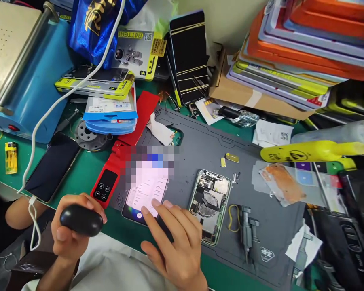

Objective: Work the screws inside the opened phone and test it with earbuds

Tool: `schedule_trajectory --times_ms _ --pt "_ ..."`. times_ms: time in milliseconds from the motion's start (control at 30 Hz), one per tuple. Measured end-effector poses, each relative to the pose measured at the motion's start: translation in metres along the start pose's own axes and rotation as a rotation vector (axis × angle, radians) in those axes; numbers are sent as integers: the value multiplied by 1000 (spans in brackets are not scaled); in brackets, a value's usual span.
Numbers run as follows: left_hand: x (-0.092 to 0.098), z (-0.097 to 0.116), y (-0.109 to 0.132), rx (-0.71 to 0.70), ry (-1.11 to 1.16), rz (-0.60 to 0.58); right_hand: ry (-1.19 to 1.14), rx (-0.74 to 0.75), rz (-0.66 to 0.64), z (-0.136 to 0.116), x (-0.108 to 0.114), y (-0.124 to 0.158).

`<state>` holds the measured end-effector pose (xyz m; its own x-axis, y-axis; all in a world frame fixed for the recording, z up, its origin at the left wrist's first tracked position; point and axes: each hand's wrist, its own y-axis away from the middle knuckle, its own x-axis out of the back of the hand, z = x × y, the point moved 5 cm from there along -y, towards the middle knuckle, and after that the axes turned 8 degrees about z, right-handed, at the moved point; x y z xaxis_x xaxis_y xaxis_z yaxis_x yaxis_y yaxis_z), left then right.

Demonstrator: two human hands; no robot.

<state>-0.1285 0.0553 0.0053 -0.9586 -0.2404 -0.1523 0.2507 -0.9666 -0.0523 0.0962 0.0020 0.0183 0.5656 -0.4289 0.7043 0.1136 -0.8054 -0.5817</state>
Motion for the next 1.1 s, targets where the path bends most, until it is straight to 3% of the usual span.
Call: schedule_trajectory --times_ms 100,300,700,900,1100 --pt "0 1 0 -9 -22 -12 29 -7 -9 1 0 0" --pt "0 1 1 14 -50 -33 82 -143 135 12 14 8" --pt "-1 -1 1 -6 -40 35 29 -5 14 3 -2 0" --pt "-2 -3 2 5 -13 81 22 -122 205 11 10 6" --pt "2 -7 2 14 -25 91 12 -56 160 9 4 7"
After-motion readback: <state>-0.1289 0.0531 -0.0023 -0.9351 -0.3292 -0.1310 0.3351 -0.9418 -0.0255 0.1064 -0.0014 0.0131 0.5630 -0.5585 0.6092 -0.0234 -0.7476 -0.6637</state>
